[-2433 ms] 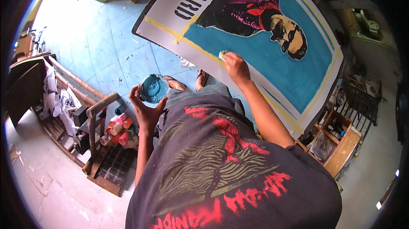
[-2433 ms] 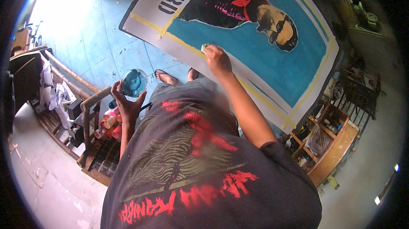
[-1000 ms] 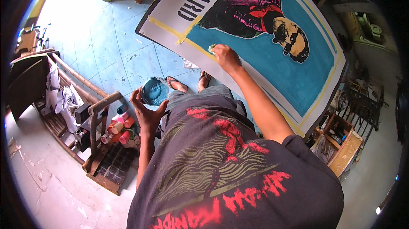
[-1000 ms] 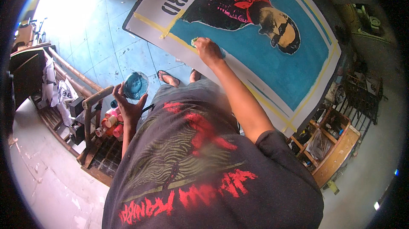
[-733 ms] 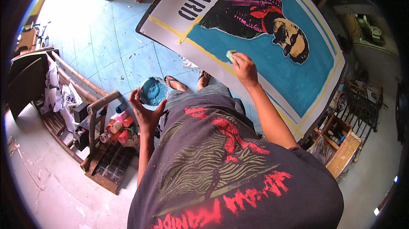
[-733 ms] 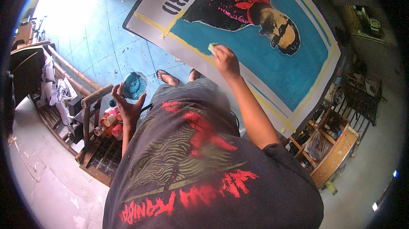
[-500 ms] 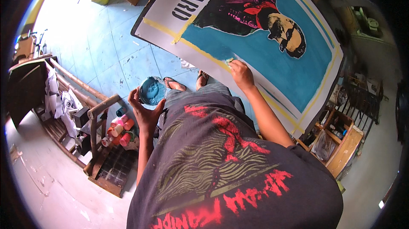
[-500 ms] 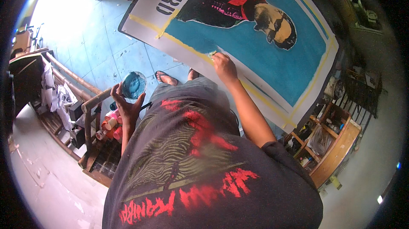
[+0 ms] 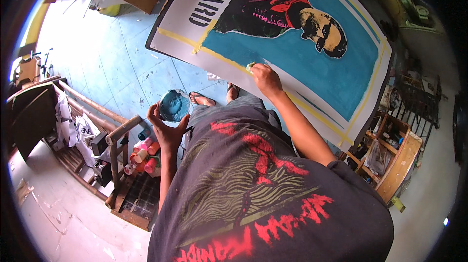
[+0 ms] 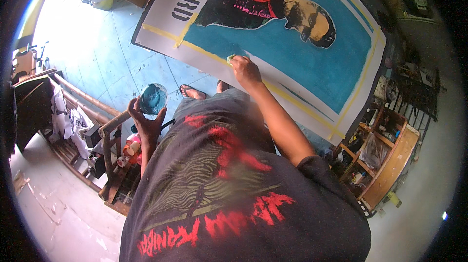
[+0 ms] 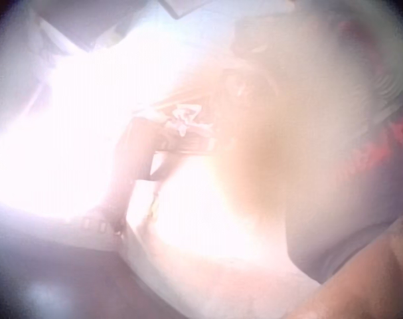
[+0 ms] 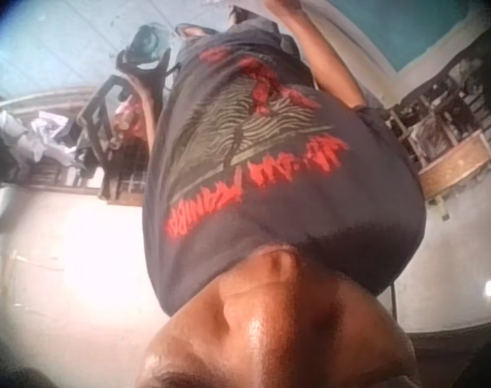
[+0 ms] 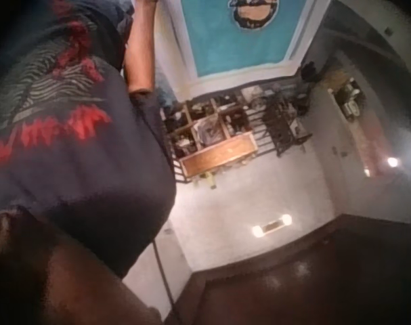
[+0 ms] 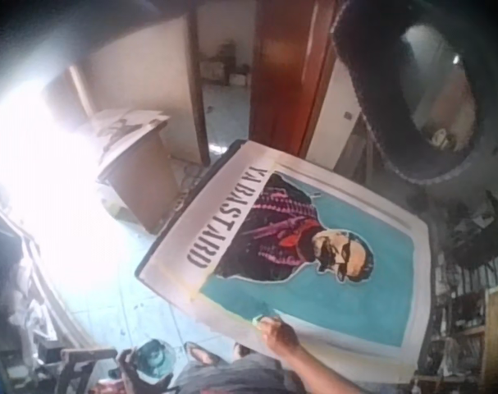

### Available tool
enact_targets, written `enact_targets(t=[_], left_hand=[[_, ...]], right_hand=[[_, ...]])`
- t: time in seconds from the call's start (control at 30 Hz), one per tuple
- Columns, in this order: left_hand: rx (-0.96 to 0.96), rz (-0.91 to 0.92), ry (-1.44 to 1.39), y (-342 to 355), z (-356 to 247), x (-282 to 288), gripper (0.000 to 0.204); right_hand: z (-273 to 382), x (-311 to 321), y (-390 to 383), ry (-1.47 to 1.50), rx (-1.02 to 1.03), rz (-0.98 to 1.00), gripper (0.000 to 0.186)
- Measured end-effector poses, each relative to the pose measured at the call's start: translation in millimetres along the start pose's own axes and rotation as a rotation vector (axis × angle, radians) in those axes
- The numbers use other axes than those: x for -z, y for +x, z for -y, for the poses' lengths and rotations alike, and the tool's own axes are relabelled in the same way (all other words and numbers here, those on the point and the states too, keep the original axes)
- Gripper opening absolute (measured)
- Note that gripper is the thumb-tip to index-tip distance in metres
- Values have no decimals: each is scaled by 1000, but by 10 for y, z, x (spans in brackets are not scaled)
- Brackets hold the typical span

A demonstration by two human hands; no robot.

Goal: The person paints a large poster with blue paint using a brush. They dip the brush into a paint container, apply paint to the poster, and occasionally walk around the room to retrieve more paint or adjust their position.

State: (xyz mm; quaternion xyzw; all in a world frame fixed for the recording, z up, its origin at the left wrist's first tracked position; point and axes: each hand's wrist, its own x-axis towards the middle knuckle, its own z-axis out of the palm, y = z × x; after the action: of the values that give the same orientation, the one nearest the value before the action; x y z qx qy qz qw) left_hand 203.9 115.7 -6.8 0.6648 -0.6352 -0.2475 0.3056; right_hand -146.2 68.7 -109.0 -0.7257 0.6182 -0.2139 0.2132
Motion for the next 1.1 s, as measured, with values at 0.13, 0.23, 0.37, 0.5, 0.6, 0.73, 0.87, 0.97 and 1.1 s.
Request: enact_targets(t=[0.13,0.23,0.37,0.5,0.6,0.73,0.87,0.97,1.1], left_hand=[[-11,-3,30,1,0,14,99],[-15,-6,24,-7,-1,8,99],[-30,8,115,-2,44,-1,99],[8,-12,12,9,-23,-7,100],[8,-16,43,8,-50,10,100],[-6,-36,48,25,-37,19,99],[19,-39,38,4,22,69,99],[46,-62,43,-45,15,112,100],[48,-73,57,-113,59,152,99]], right_hand=[[20,99,0,15,10,-54,16],[-26,73,-17,9,-12,12,16],[-165,63,-226,-16,-18,5,18],[-112,257,-314,16,-9,-68,20],[-65,348,-243,29,-22,-76,20],[-73,178,222,28,110,-117,20],[74,-78,914,72,182,-95,14],[89,-274,1296,39,246,-47,10],[-46,-366,1301,-11,254,48,14]])
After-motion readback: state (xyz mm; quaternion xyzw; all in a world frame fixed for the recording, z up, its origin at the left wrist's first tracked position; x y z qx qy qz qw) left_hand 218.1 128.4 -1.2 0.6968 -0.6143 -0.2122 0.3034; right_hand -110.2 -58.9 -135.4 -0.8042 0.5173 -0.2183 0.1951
